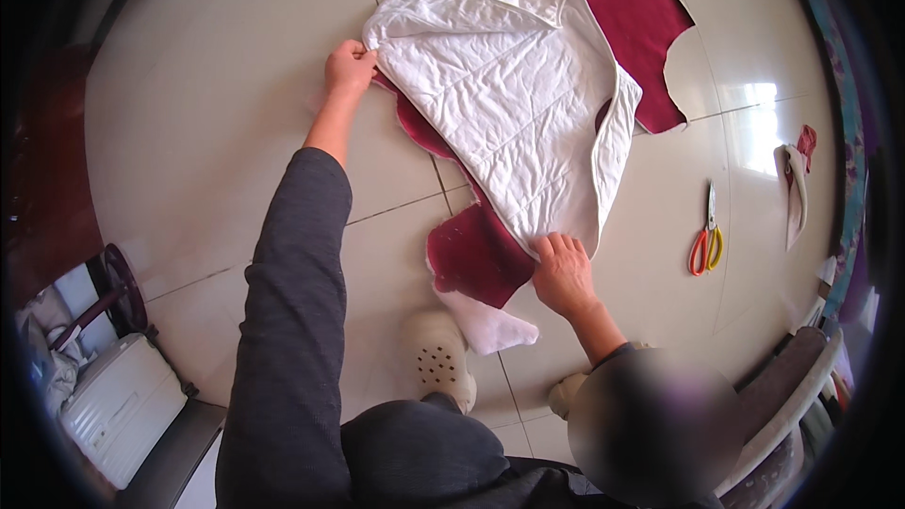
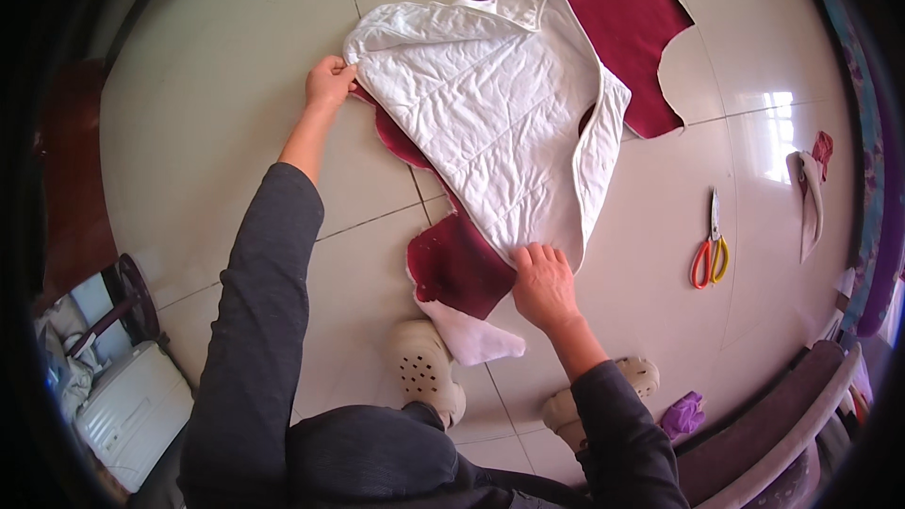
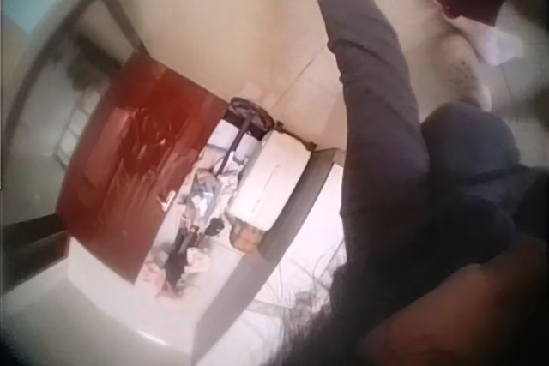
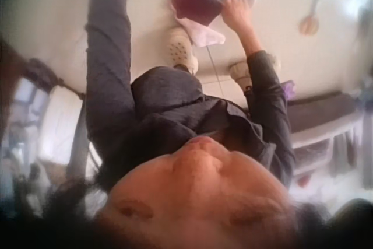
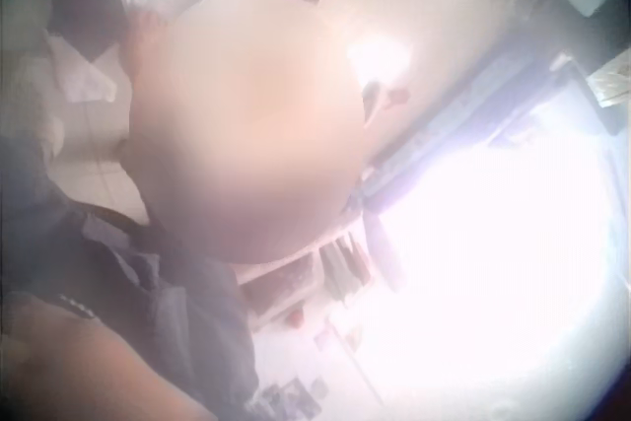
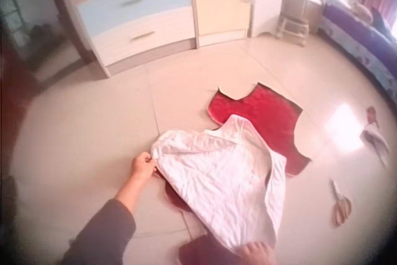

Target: The person places a white quilted vest on a red fabric piece on the floor, aligns it, and uses scissors to cut the red fabric along the vest's outline. The person adjusts the vest and fabric several times and trims the edges to match the shape.

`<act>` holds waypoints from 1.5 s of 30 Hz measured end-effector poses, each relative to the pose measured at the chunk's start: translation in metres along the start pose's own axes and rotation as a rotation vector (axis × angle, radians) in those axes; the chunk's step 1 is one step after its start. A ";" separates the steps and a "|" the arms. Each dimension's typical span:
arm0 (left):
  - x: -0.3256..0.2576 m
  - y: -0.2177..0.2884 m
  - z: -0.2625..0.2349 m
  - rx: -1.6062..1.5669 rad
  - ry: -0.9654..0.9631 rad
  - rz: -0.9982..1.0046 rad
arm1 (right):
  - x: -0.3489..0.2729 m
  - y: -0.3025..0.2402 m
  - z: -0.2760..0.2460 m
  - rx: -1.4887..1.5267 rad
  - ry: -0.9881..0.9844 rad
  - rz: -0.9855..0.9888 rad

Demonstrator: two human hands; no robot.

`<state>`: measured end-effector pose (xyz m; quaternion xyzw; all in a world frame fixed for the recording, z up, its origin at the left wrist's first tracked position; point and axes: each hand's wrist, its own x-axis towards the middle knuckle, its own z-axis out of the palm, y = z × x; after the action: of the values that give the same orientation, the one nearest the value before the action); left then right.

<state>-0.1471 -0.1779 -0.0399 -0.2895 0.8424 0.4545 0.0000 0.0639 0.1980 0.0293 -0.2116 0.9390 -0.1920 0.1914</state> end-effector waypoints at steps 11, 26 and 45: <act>-0.015 -0.014 -0.033 0.627 0.254 0.178 | -0.012 -0.049 0.006 0.122 -0.149 -0.153; -0.221 0.010 0.000 0.020 -0.878 0.505 | -0.035 -0.035 0.005 0.418 -0.025 0.024; -0.226 0.082 -0.001 0.232 -1.698 0.485 | 0.027 0.027 -0.035 0.381 0.261 0.389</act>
<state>0.0016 -0.0342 0.0828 0.3332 0.6372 0.4153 0.5573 0.0168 0.2175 0.0392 0.0385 0.9256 -0.3501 0.1385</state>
